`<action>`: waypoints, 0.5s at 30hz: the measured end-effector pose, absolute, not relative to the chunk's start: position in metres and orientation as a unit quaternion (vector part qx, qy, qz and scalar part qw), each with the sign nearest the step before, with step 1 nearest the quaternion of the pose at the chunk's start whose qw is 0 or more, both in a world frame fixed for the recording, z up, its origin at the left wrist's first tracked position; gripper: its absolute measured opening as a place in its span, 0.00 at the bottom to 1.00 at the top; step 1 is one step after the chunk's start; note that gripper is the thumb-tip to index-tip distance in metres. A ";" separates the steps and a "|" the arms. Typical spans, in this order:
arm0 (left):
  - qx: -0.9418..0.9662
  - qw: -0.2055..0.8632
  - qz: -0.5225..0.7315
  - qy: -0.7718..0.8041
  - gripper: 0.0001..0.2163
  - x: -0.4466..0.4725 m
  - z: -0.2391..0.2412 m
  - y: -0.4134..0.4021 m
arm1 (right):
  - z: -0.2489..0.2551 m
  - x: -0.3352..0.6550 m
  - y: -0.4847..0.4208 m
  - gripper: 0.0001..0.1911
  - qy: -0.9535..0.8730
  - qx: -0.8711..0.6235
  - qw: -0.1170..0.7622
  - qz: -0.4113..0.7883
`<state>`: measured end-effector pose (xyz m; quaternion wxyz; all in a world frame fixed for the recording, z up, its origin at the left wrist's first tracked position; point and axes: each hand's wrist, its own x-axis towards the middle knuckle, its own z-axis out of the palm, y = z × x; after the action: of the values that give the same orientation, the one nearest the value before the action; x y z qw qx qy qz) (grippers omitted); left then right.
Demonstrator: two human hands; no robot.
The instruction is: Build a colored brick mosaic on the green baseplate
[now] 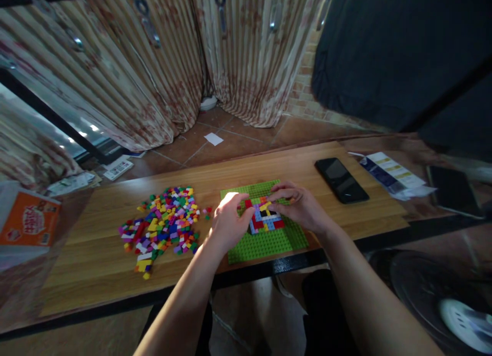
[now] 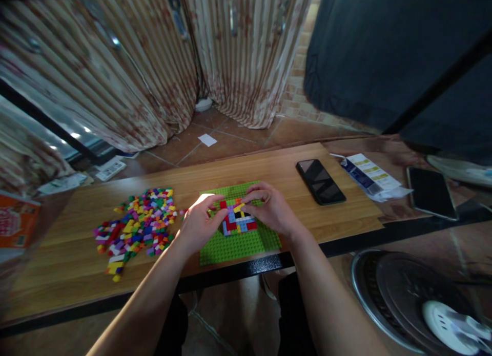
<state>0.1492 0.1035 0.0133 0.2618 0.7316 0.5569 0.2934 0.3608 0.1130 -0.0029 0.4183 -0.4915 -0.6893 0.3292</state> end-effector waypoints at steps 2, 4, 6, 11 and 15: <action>0.736 0.270 0.289 0.549 0.13 0.153 0.013 0.103 | -0.004 0.362 0.112 0.03 -0.712 -0.490 0.401 0.302; 0.738 0.271 0.290 0.545 0.13 0.155 0.011 0.102 | -0.004 0.363 0.111 0.03 -0.731 -0.487 0.387 0.280; 0.738 0.269 0.293 0.545 0.13 0.157 0.010 0.102 | -0.002 0.363 0.110 0.02 -0.745 -0.484 0.377 0.263; 0.734 0.271 0.296 0.548 0.13 0.156 0.009 0.101 | 0.005 0.364 0.106 0.02 -0.764 -0.479 0.358 0.243; 0.730 0.275 0.303 0.547 0.14 0.158 0.009 0.100 | 0.009 0.365 0.103 0.02 -0.777 -0.483 0.331 0.234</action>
<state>0.1577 0.1001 0.0092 0.2751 0.7302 0.5473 0.3026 0.3648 0.1030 0.0089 0.3308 -0.4825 -0.7766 0.2336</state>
